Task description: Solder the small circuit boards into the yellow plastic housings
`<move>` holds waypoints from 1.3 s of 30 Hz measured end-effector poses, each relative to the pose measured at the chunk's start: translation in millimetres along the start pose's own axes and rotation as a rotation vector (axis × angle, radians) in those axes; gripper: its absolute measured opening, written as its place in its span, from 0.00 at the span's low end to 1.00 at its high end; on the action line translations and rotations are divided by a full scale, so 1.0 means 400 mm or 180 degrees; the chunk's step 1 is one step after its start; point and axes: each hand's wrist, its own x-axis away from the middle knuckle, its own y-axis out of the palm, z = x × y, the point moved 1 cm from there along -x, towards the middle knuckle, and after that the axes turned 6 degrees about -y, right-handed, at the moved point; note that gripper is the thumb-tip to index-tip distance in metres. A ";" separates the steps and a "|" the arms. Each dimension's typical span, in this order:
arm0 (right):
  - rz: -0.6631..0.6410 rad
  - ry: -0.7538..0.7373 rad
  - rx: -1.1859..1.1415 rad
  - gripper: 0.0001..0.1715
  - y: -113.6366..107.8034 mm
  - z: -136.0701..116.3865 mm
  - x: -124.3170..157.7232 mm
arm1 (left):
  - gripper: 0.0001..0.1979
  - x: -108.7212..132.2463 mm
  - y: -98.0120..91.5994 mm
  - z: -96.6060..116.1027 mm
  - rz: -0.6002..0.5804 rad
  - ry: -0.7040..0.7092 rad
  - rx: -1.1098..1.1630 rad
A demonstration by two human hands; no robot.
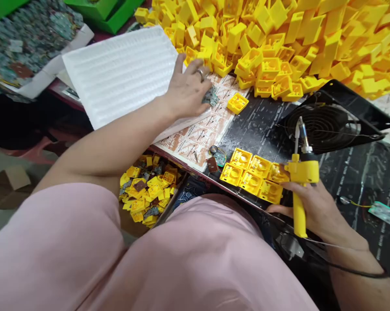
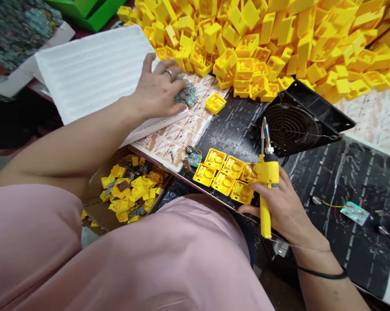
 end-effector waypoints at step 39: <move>0.2044 0.1045 -0.1117 0.20 0.082 -0.194 -0.220 | 0.15 0.178 -0.010 0.398 -0.0073 0.0782 0.2023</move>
